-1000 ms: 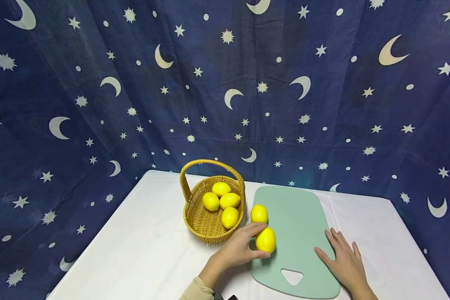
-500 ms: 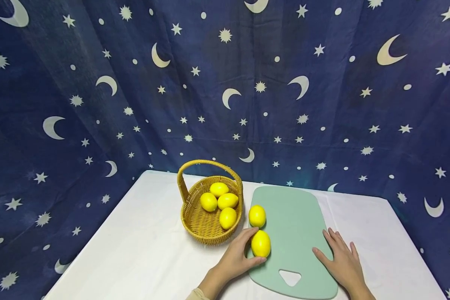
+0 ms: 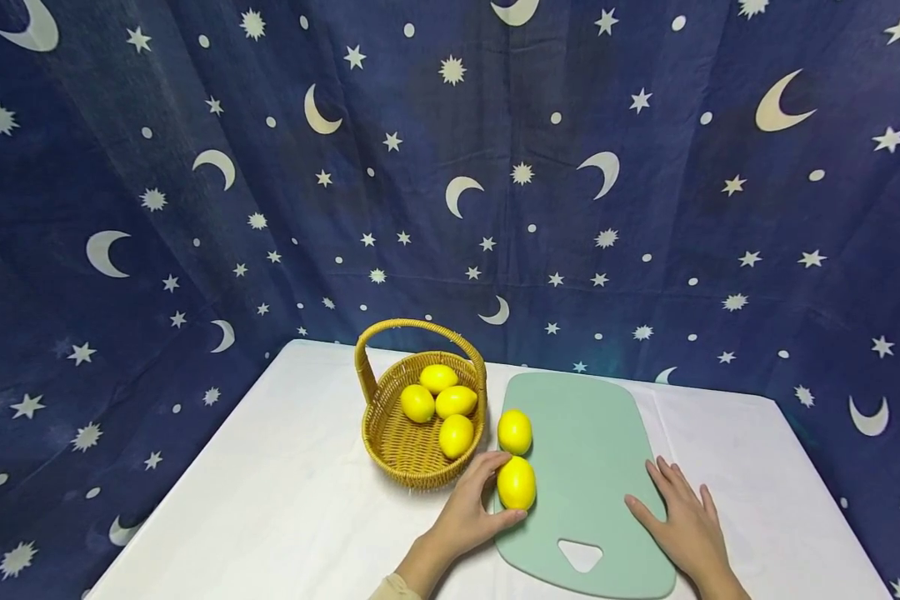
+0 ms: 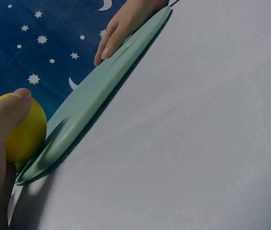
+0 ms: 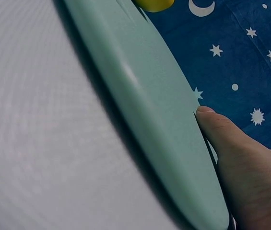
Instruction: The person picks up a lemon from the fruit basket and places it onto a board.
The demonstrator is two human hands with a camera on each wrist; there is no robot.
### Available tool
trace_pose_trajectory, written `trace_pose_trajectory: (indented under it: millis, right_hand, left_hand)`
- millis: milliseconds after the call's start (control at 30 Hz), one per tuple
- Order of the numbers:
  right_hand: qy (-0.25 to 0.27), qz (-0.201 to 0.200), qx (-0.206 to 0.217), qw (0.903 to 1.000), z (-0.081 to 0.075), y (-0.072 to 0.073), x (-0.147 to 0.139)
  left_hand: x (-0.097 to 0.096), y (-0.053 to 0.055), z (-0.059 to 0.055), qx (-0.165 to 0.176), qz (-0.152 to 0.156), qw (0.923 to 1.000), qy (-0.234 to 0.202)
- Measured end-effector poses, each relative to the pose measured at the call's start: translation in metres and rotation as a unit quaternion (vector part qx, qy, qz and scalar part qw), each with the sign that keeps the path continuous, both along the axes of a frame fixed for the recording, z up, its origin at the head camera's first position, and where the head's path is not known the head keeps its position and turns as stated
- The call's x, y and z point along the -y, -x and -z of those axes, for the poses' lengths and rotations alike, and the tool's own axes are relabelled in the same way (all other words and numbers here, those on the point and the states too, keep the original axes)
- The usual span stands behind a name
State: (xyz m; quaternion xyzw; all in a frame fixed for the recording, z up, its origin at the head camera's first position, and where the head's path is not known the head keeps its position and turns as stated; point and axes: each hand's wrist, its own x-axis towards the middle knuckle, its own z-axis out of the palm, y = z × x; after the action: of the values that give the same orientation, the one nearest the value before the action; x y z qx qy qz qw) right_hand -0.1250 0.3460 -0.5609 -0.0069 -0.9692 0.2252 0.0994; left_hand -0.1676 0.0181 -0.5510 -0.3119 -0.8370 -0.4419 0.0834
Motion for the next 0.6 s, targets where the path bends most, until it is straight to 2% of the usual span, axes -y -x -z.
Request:
trace_pose_trajectory:
  millis: [200, 600]
  right_hand:
    - [0.002, 0.0, 0.002, 1.0, 0.0002, 0.0005, -0.0006]
    - [0.002, -0.004, -0.008, 1.0, 0.0021, 0.0011, -0.0019]
  left_hand:
    - [0.0, 0.0004, -0.0005, -0.004, -0.014, 0.9999, 0.008]
    - [-0.0001, 0.0017, 0.0006, 0.012, -0.007, 0.9999, 0.006]
